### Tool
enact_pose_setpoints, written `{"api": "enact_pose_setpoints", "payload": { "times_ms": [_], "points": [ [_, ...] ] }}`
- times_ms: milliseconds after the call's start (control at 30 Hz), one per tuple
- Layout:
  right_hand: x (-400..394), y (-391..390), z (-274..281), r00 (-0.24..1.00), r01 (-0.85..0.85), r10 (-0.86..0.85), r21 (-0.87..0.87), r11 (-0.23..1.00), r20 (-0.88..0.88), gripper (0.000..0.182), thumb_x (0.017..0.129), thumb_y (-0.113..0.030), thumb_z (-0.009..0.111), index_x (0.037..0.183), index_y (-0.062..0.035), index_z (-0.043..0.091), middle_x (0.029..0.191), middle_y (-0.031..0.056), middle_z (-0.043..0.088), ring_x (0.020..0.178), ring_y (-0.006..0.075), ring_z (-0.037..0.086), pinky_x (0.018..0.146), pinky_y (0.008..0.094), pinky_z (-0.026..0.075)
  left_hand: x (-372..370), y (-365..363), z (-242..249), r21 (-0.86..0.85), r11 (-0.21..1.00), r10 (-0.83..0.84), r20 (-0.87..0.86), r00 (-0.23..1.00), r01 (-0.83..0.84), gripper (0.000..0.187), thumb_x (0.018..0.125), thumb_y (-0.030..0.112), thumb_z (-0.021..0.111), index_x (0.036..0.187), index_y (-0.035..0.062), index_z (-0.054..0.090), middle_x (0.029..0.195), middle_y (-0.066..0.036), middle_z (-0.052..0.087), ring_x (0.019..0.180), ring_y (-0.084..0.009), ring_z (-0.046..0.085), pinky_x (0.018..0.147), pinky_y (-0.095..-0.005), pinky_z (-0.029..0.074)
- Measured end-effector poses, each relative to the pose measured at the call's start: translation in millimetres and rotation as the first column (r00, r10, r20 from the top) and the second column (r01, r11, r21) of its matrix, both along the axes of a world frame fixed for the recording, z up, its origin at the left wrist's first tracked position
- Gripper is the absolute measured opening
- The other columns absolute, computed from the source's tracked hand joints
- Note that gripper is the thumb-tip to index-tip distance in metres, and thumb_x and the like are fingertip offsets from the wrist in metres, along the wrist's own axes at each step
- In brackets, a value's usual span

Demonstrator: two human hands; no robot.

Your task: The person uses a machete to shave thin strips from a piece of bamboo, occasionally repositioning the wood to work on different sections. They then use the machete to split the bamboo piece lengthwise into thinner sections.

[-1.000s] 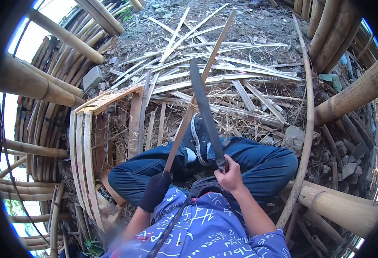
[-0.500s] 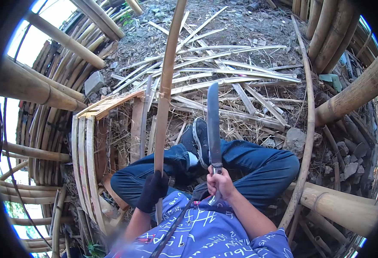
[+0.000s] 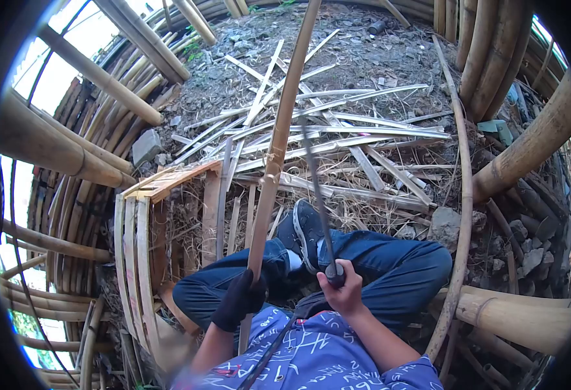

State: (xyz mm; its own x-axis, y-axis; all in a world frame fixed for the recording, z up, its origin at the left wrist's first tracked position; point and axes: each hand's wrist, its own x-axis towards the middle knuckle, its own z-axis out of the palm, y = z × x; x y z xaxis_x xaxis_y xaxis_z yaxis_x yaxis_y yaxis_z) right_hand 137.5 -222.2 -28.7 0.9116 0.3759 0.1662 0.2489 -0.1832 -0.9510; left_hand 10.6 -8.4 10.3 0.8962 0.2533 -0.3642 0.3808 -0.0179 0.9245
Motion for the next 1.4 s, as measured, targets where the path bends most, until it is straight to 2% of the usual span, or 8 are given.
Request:
{"api": "enact_pose_setpoints", "payload": {
  "times_ms": [233,500,733,1000,1100,1200,1300,1400],
  "points": [
    [16.1,7.1,1.9,0.998,0.020,-0.015,-0.098,0.995,0.058,0.030,0.074,-0.008,0.074,0.092,-0.0048,0.050,0.059,0.0073,0.058,0.052,0.0173,0.061,0.050,0.0303,0.047,0.1,-2.0,25.1,-0.686,0.714,0.078,-0.120,0.990,-0.140,0.043,0.098,0.047,0.040,0.080,0.0095,0.051,0.059,0.002,0.046,0.044,-0.0093,0.040,0.041,-0.0247,0.028],
    [23.9,-3.2,-8.7,0.996,0.046,-0.056,-0.132,0.990,-0.075,0.020,0.070,-0.006,0.073,0.084,-0.0027,0.059,0.062,0.0061,0.061,0.054,0.0108,0.059,0.052,0.0266,0.045,4.8,-10.2,41.8,-0.722,0.679,0.011,-0.170,0.985,-0.132,0.051,0.091,0.060,0.044,0.071,0.0128,0.043,0.052,0.006,0.032,0.040,-0.0074,0.030,0.038,-0.0236,0.021],
    [-0.1,10.8,2.9,0.790,-0.187,0.310,0.273,0.944,-0.529,0.016,0.075,-0.003,0.068,0.074,-0.0061,0.053,0.061,-0.0054,0.051,0.055,0.0017,0.049,0.049,0.0208,0.038,4.8,-6.4,28.5,-0.880,0.473,-0.097,-0.087,0.992,-0.031,0.046,0.092,0.058,0.044,0.079,0.0136,0.046,0.056,0.007,0.035,0.042,-0.0065,0.032,0.039,-0.0220,0.023],
    [13.5,23.3,29.2,0.649,0.027,0.453,0.614,0.789,-0.611,0.015,0.079,0.004,0.063,0.081,-0.0038,0.050,0.055,0.0041,0.052,0.042,0.0120,0.052,0.039,0.0257,0.042,4.4,3.1,27.8,-0.851,0.514,0.057,-0.091,0.994,-0.107,0.047,0.094,0.055,0.041,0.073,0.0134,0.044,0.052,0.006,0.032,0.039,-0.0081,0.030,0.037,-0.0234,0.022],
    [29.0,20.0,39.7,0.588,0.255,0.179,0.391,0.884,-0.789,0.019,0.078,0.003,0.063,0.082,-0.0073,0.048,0.053,0.0040,0.050,0.040,0.0138,0.050,0.037,0.0284,0.040,5.5,8.4,35.6,-0.689,0.713,0.145,-0.039,0.989,-0.132,0.044,0.095,0.050,0.044,0.072,0.0133,0.047,0.051,0.005,0.036,0.037,-0.0080,0.031,0.036,-0.0227,0.023],
    [38.5,7.5,29.9,0.498,0.287,0.105,0.278,0.917,-0.861,0.018,0.081,-0.004,0.063,0.084,-0.0123,0.047,0.059,-0.0020,0.042,0.043,0.0091,0.041,0.038,0.0263,0.036,5.0,7.2,34.2,0.037,0.994,0.100,-0.011,0.995,-0.099,0.032,0.095,0.031,0.049,0.076,0.0063,0.055,0.061,0.000,0.049,0.055,-0.0065,0.045,0.049,-0.0268,0.036],
    [23.1,-3.2,19.7,0.449,0.293,0.022,0.170,0.941,-0.893,0.019,0.081,-0.006,0.065,0.080,-0.0124,0.046,0.058,-0.0020,0.043,0.043,0.0090,0.042,0.038,0.0259,0.037,12.8,-0.8,12.9,-0.293,0.920,0.247,-0.087,0.965,-0.261,0.031,0.093,0.030,0.051,0.079,0.0031,0.059,0.063,-0.004,0.053,0.061,-0.0078,0.048,0.054,-0.0282,0.039],
    [3.1,-8.6,13.0,0.520,0.232,-0.011,0.128,0.964,-0.854,0.022,0.078,-0.002,0.066,0.080,-0.0109,0.046,0.057,0.0002,0.046,0.041,0.0114,0.045,0.037,0.0268,0.038,19.6,-9.0,12.9,-0.037,0.984,0.173,-0.087,0.981,-0.176,0.034,0.092,0.031,0.052,0.081,-0.0010,0.059,0.065,-0.008,0.055,0.060,-0.0117,0.049,0.057,-0.0309,0.041]
  ]
}}
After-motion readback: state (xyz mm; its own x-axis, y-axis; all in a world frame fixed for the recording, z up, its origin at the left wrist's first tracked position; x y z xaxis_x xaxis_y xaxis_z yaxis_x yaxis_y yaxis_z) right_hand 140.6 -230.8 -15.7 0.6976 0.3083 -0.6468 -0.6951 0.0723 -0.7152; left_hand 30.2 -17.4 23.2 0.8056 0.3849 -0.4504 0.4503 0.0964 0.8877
